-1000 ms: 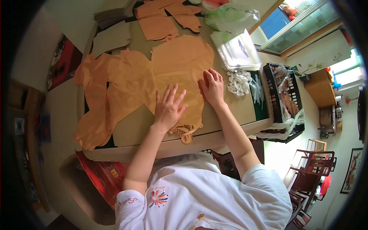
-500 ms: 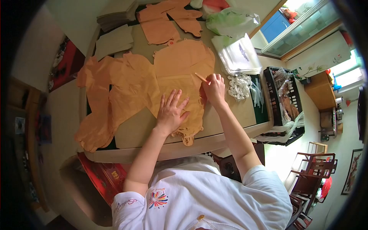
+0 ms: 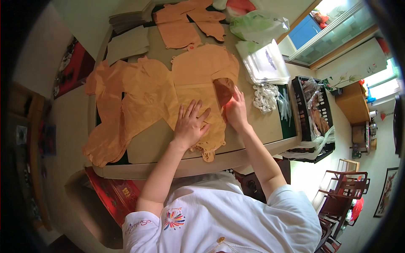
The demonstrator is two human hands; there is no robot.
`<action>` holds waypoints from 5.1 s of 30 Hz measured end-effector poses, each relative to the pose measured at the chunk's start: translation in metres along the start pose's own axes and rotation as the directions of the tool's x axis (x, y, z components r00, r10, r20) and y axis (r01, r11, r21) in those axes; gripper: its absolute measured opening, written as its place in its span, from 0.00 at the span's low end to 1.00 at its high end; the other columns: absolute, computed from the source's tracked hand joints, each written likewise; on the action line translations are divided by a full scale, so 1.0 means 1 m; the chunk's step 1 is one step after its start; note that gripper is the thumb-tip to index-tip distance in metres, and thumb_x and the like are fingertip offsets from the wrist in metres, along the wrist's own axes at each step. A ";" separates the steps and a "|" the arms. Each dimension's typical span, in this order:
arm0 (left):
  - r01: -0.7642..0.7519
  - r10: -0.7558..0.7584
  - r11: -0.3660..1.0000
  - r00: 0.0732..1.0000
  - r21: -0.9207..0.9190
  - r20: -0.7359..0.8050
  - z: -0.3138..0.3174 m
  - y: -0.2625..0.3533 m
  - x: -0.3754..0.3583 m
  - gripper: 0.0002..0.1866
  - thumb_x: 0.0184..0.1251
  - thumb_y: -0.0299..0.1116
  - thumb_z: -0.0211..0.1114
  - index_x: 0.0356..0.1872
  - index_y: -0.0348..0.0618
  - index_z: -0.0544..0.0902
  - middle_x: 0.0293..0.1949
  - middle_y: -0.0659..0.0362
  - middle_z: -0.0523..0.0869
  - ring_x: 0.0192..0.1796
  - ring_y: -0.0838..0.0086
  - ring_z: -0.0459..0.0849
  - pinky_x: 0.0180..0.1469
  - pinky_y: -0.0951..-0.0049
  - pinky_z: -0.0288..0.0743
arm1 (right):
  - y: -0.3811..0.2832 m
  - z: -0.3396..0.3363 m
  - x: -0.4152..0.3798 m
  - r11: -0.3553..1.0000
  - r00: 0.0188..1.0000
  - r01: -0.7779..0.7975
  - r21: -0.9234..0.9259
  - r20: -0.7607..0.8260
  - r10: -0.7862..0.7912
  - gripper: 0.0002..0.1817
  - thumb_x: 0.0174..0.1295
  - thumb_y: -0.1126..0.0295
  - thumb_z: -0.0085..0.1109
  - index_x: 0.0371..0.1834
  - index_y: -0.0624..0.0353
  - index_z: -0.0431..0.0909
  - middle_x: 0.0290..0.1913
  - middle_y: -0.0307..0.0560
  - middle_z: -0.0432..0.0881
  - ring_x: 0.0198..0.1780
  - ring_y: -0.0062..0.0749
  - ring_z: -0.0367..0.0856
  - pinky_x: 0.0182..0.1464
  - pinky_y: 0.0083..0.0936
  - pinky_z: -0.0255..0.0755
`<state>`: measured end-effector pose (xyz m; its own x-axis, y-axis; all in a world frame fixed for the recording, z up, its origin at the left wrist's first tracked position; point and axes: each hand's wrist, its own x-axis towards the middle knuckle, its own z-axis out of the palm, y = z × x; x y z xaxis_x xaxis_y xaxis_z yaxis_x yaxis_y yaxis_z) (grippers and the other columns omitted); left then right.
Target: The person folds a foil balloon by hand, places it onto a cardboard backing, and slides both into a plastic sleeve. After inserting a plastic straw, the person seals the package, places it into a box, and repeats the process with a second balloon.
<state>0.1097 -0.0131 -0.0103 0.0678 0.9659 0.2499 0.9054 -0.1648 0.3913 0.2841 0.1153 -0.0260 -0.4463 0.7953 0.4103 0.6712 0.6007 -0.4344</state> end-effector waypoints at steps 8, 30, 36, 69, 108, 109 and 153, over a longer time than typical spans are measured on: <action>-0.025 0.023 1.000 0.996 -0.019 -0.088 -0.004 0.002 0.002 0.24 0.63 0.44 0.64 0.60 0.52 0.78 0.68 0.52 0.68 0.72 0.58 0.62 0.70 0.45 0.53 | -0.036 -0.009 -0.003 0.972 0.935 0.233 0.013 0.271 -0.228 0.25 0.66 0.70 0.51 0.68 0.54 0.69 0.70 0.46 0.67 0.73 0.41 0.60 0.73 0.43 0.52; 0.034 -0.016 0.993 0.987 0.112 -0.158 0.017 -0.033 0.070 0.21 0.70 0.38 0.54 0.63 0.49 0.75 0.66 0.52 0.71 0.71 0.57 0.63 0.70 0.47 0.55 | -0.025 0.008 0.024 0.966 0.961 0.258 -0.009 0.106 -0.256 0.19 0.66 0.70 0.50 0.60 0.61 0.73 0.61 0.55 0.75 0.65 0.47 0.70 0.67 0.45 0.61; 0.075 -0.071 0.992 0.996 0.097 -0.050 0.016 -0.033 0.071 0.23 0.71 0.40 0.51 0.66 0.51 0.71 0.70 0.53 0.66 0.74 0.59 0.59 0.74 0.49 0.49 | -0.010 0.007 0.091 0.856 0.852 -0.499 0.134 0.257 0.456 0.20 0.62 0.61 0.60 0.53 0.60 0.75 0.58 0.58 0.75 0.61 0.49 0.71 0.57 0.43 0.71; 0.031 -0.018 0.995 0.990 0.095 -0.137 0.017 -0.033 0.068 0.22 0.69 0.38 0.55 0.64 0.50 0.73 0.67 0.50 0.68 0.71 0.55 0.63 0.71 0.46 0.54 | 0.043 0.040 0.220 0.967 0.956 -0.235 -0.102 0.155 0.248 0.20 0.55 0.60 0.64 0.46 0.62 0.77 0.40 0.57 0.83 0.54 0.55 0.77 0.53 0.46 0.71; 0.044 -0.037 0.998 0.992 0.055 -0.120 0.017 -0.033 0.068 0.21 0.70 0.38 0.54 0.63 0.50 0.74 0.67 0.49 0.69 0.72 0.55 0.61 0.72 0.46 0.52 | 0.036 0.046 0.117 0.986 0.984 0.155 0.060 0.075 -0.159 0.22 0.59 0.79 0.51 0.58 0.56 0.78 0.64 0.58 0.72 0.66 0.52 0.69 0.66 0.41 0.64; 0.045 -0.038 0.998 0.991 0.050 -0.127 0.017 -0.033 0.068 0.21 0.70 0.38 0.54 0.63 0.50 0.74 0.67 0.49 0.69 0.72 0.54 0.61 0.72 0.46 0.52 | 0.019 0.034 0.108 0.985 0.979 0.162 0.057 0.112 -0.168 0.23 0.61 0.78 0.51 0.62 0.55 0.75 0.65 0.56 0.71 0.69 0.53 0.64 0.71 0.43 0.57; 0.160 -0.163 0.987 0.980 -0.029 -0.110 0.000 -0.034 0.085 0.17 0.67 0.35 0.56 0.53 0.39 0.79 0.61 0.50 0.76 0.69 0.58 0.67 0.70 0.49 0.55 | -0.015 0.039 0.073 0.961 0.951 0.278 0.000 0.141 -0.275 0.23 0.65 0.69 0.48 0.63 0.65 0.69 0.66 0.56 0.69 0.71 0.47 0.62 0.73 0.45 0.52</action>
<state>0.0845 0.0750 -0.0023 -0.1270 0.9519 0.2790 0.8919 -0.0134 0.4521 0.2183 0.1672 -0.0213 -0.6928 0.6024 0.3965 0.5207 0.7982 -0.3028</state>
